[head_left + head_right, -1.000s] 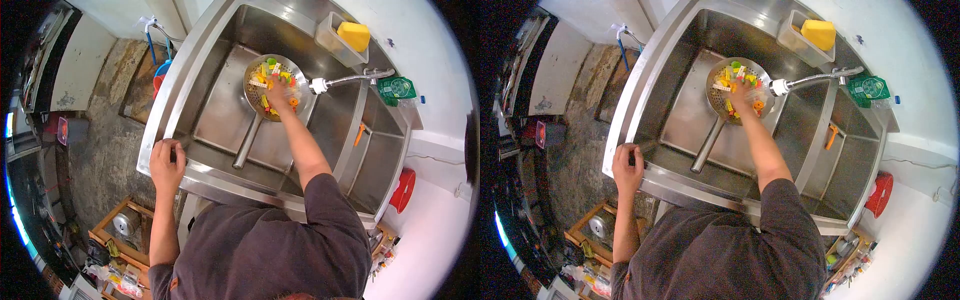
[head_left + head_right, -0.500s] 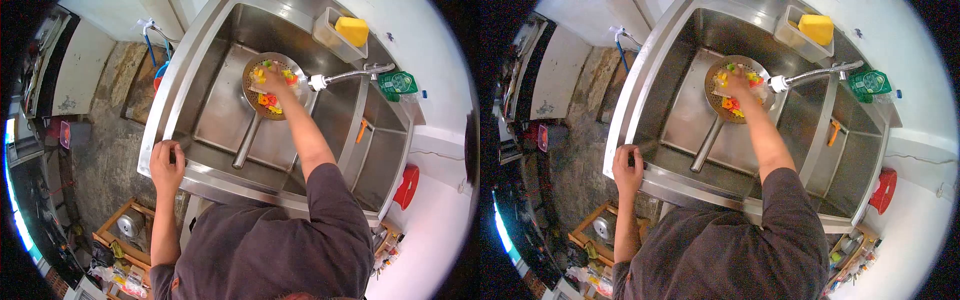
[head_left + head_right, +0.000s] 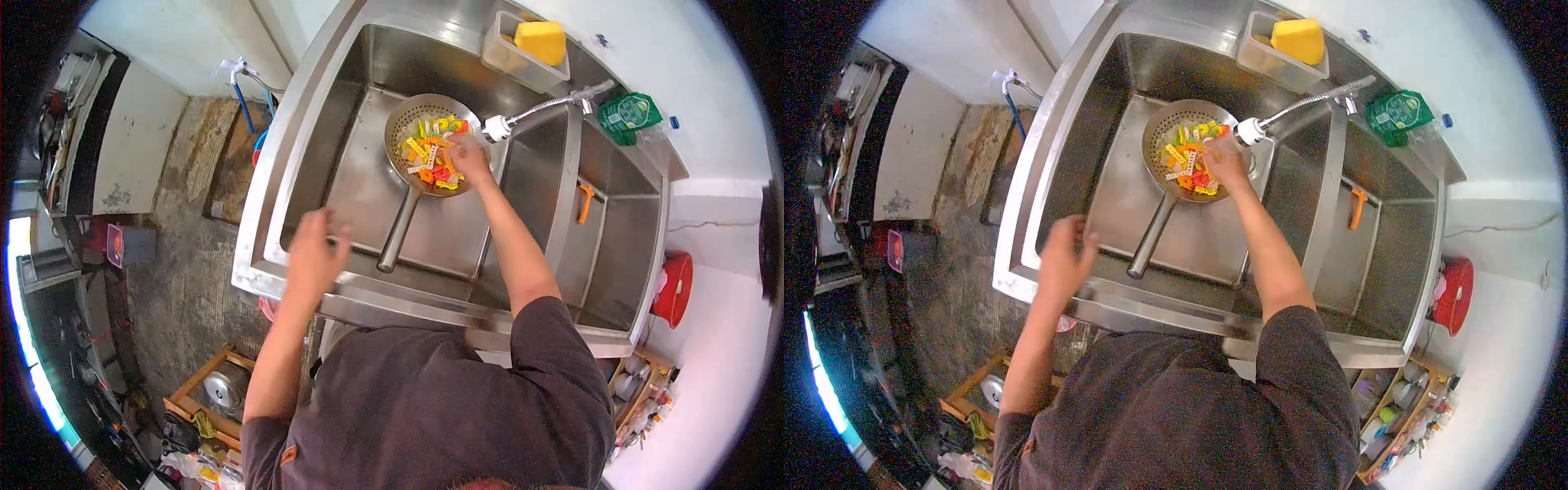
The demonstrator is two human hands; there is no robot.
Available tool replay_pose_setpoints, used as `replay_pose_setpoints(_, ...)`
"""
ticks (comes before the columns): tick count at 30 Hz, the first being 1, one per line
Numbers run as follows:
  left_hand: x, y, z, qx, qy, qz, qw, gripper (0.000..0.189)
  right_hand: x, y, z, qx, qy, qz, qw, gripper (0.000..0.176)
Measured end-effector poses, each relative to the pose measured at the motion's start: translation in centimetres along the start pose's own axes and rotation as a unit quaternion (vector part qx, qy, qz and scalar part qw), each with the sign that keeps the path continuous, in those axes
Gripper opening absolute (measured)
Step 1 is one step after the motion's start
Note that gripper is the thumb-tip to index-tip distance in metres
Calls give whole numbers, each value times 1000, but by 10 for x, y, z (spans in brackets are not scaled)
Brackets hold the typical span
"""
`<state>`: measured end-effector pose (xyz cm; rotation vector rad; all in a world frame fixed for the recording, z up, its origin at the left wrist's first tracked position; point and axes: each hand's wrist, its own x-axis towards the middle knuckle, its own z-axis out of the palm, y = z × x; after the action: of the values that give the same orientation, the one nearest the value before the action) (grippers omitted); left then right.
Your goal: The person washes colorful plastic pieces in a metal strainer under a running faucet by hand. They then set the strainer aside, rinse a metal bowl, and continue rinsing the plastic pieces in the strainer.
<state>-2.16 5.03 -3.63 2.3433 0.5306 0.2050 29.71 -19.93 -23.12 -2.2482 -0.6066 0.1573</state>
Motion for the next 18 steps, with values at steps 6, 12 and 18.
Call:
replay_pose_setpoints(6,59,5,118,6,-293,-180,939,62,-22,-3,-22,-110,131,117,978,32)
replay_pose_setpoints(12,65,13,149,-230,-403,-333,821,39,-39,13,-13,-79,129,460,875,42)
replay_pose_setpoints(18,59,11,149,-187,-368,-276,868,30,-50,75,5,159,117,379,904,48)
